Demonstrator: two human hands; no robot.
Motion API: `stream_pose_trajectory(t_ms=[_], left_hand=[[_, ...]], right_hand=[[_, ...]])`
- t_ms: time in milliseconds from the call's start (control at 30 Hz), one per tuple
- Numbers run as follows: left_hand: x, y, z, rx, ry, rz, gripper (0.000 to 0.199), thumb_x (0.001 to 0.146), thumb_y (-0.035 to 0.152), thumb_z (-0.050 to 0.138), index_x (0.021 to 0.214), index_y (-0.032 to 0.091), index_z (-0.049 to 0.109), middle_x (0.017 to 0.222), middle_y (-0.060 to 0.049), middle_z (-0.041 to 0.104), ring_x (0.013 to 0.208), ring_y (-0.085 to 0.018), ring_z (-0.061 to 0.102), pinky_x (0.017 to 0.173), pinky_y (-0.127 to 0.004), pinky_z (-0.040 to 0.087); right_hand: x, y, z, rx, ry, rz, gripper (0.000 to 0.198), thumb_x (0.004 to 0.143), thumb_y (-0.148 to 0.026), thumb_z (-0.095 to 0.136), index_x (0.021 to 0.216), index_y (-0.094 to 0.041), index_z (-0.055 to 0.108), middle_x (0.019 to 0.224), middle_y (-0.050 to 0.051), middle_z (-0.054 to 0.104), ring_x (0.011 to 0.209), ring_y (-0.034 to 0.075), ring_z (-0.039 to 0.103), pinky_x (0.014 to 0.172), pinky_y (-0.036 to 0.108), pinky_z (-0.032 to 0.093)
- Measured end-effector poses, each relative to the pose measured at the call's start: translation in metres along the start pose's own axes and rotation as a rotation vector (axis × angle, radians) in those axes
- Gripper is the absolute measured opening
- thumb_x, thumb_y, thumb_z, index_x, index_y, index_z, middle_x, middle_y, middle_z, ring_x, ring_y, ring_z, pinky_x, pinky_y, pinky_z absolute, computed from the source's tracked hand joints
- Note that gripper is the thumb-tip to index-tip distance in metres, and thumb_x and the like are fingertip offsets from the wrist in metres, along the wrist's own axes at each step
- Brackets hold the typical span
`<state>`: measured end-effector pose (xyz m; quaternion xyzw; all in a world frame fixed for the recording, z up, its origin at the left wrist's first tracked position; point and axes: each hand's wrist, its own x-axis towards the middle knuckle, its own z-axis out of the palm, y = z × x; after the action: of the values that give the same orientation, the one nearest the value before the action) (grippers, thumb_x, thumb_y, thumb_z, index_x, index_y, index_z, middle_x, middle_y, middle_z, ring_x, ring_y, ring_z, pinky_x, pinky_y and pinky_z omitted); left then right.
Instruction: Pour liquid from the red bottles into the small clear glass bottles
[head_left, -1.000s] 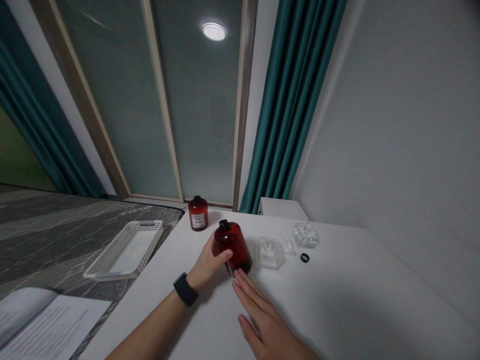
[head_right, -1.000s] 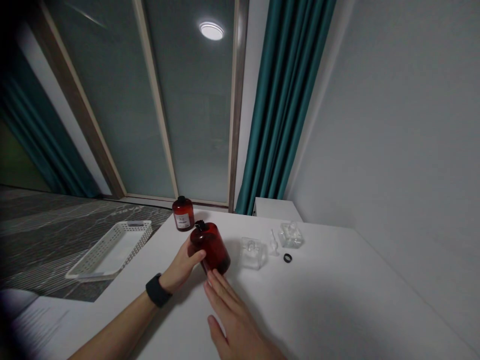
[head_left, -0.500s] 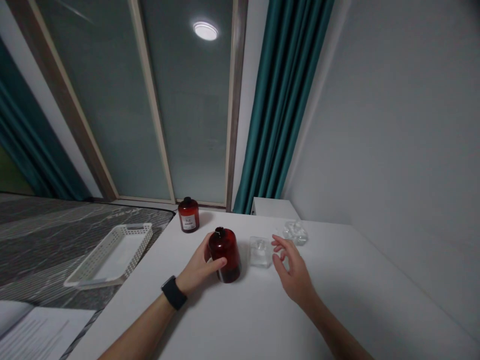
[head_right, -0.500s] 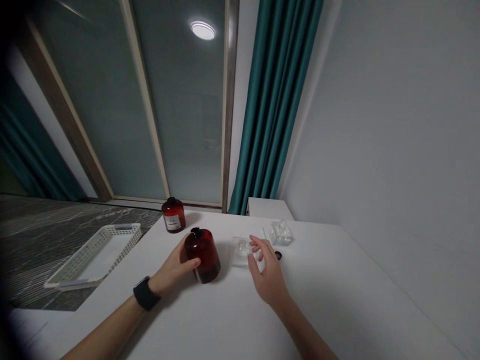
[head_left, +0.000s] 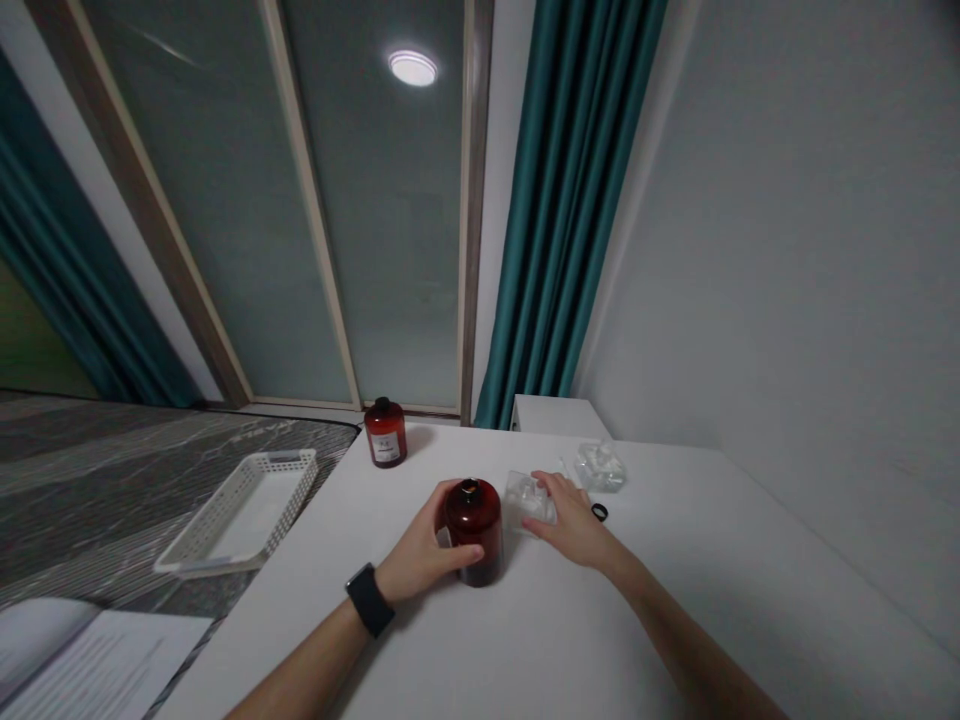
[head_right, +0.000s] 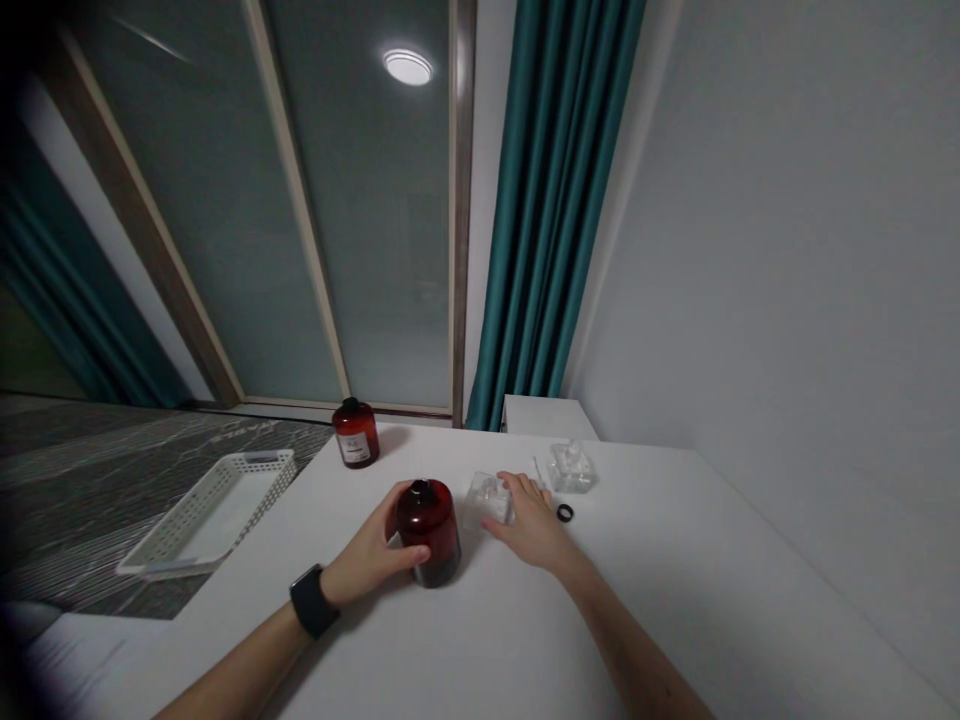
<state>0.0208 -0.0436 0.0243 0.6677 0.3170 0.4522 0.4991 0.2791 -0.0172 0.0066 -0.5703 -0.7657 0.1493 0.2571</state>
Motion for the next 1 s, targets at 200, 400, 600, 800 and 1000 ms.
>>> stream_pose_trajectory(t_ms=[200,400,600,800,1000], left_hand=[[-0.002,-0.003,0.018,0.020,-0.031,-0.006,0.073,0.069,0.037,0.083,0.129,0.019,0.046,0.130,-0.015,0.055,0.121,-0.033,0.051,0.107,-0.047,0.036],[-0.003,-0.007,0.015,0.029,-0.116,-0.003,0.084,0.071,0.045,0.081,0.138,0.021,0.037,0.135,-0.015,0.050,0.127,-0.034,0.046,0.110,-0.049,0.032],[0.017,0.007,-0.010,0.039,0.152,-0.042,0.053,0.094,0.052,0.050,0.138,0.023,0.041,0.123,-0.012,0.056,0.121,-0.028,0.050,0.107,-0.047,0.035],[0.054,0.034,-0.023,0.088,0.043,-0.060,0.056,0.094,0.050,0.051,0.143,0.023,0.040,0.131,-0.012,0.055,0.121,-0.028,0.050,0.103,-0.045,0.039],[0.068,0.033,-0.014,-0.061,0.007,-0.018,0.058,0.087,0.038,0.066,0.139,0.022,0.044,0.113,-0.009,0.063,0.100,-0.023,0.059,0.088,-0.038,0.047]], right_hand=[[0.009,-0.007,-0.001,0.040,0.072,-0.028,0.052,0.077,-0.030,0.071,0.125,-0.022,0.050,0.116,0.010,0.062,0.111,0.030,0.056,0.097,0.049,0.038],[0.024,-0.018,-0.008,0.259,0.266,-0.117,0.059,0.074,-0.027,0.075,0.125,-0.024,0.046,0.121,0.008,0.054,0.114,0.027,0.053,0.098,0.046,0.046],[0.034,-0.043,-0.033,0.478,0.224,-0.213,0.060,0.075,-0.027,0.075,0.128,-0.028,0.048,0.126,0.007,0.045,0.116,0.024,0.053,0.088,0.039,0.056],[0.042,-0.063,-0.045,0.537,0.173,-0.329,0.062,0.076,-0.026,0.075,0.132,-0.031,0.048,0.128,0.005,0.042,0.121,0.024,0.049,0.100,0.044,0.051],[0.043,-0.070,-0.039,0.516,0.158,-0.358,0.065,0.078,-0.025,0.073,0.136,-0.034,0.046,0.131,0.006,0.042,0.125,0.025,0.047,0.104,0.046,0.047]])
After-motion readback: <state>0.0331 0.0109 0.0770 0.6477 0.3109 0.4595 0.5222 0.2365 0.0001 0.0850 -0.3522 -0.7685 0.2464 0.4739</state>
